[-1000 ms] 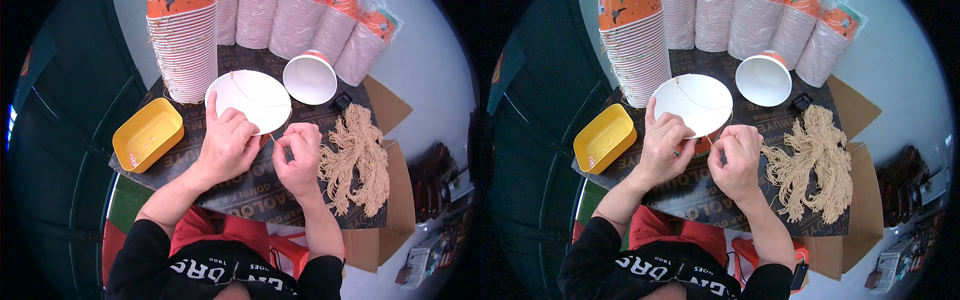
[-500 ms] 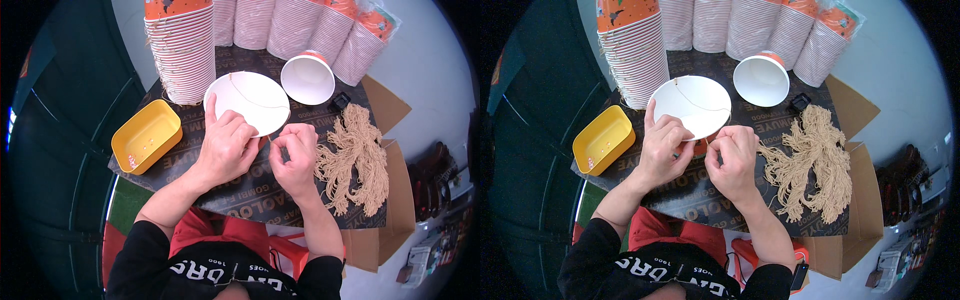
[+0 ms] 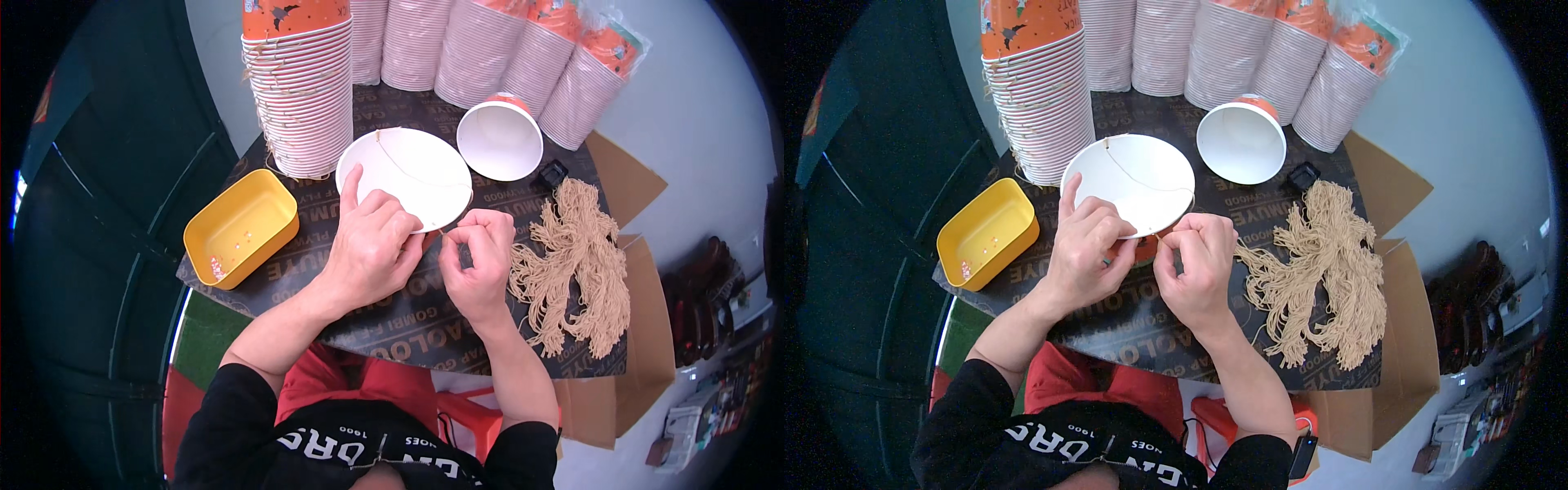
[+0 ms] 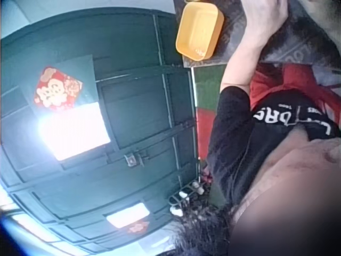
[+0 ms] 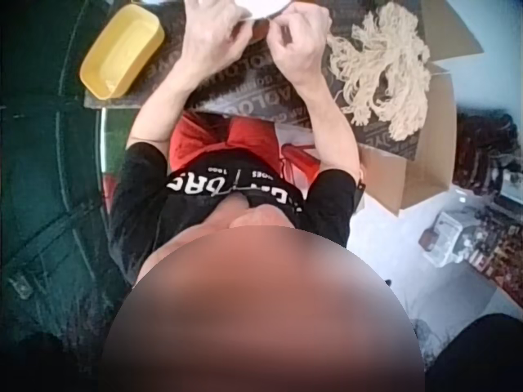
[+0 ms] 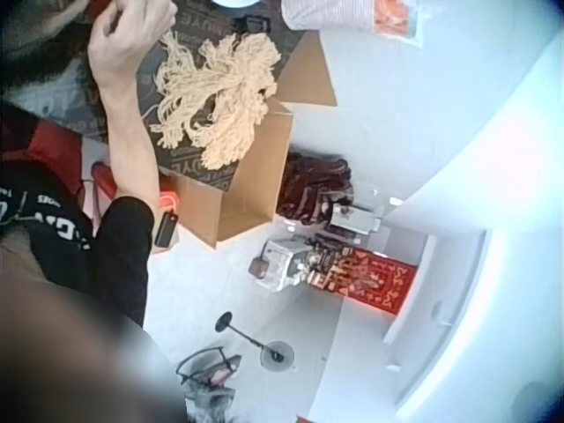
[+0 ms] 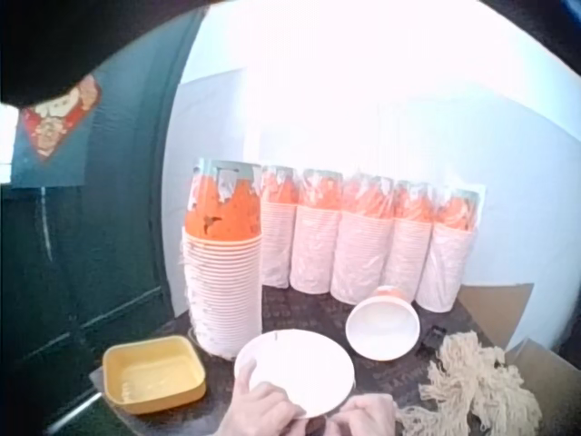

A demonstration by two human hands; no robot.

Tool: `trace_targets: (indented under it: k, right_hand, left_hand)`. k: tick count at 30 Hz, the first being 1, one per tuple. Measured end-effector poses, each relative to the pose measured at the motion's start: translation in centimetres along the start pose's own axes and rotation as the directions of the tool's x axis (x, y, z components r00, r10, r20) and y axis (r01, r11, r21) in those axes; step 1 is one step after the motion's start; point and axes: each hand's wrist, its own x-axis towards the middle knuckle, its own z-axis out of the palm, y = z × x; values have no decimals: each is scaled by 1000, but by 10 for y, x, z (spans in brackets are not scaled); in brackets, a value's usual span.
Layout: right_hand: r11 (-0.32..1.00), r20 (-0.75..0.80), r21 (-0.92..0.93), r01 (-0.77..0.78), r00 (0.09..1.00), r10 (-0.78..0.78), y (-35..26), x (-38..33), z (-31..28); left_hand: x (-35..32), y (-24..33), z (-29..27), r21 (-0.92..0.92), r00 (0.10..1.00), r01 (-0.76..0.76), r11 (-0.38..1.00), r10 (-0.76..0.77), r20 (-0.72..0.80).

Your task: Attach thin strings to the sides of paper buckets using a wooden stick to thread them.

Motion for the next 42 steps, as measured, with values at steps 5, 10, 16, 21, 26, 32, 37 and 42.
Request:
trace_targets:
  k: [5, 10, 16, 21, 26, 32, 37, 42]
  right_hand:
    - [1000, 5, 5, 0, 1000, 0, -1, 0, 2]
    - [1000, -2, 14, 7, 1000, -7, 0, 0, 5]
    - [1000, -35, 2, -7, 999, 7, 4, -2, 6]
    - [999, -53, 19, -30, 998, 31, 8, -5, 4]
    - [998, -58, 54, -28, 998, 31, 7, -3, 4]
    - [998, -66, 67, -21, 997, 26, 8, 1, 2]
    - [991, 66, 112, -76, 995, 69, 14, -2, -3]
    - [974, 178, 174, -144, 978, 113, 21, 5, -19]
  left_hand:
    - [0, -1, 0, -7, 1000, -6, 1000, 6, -6]
    - [1, 0, -2, -4, 1000, -7, 1000, 7, 1]
    - [3, 5, -8, -61, 994, 79, 995, -74, 83]
    - [26, 9, -17, -50, 935, 237, 970, -214, 281]
    - [54, -6, -15, -49, 791, 346, 937, -263, 553]
    - [77, -16, -6, -92, 610, 410, 908, -198, 767]
    - [75, -9, -12, -66, 648, 459, 886, -283, 707]
    - [70, -6, -21, -38, 651, 508, 861, -354, 672]
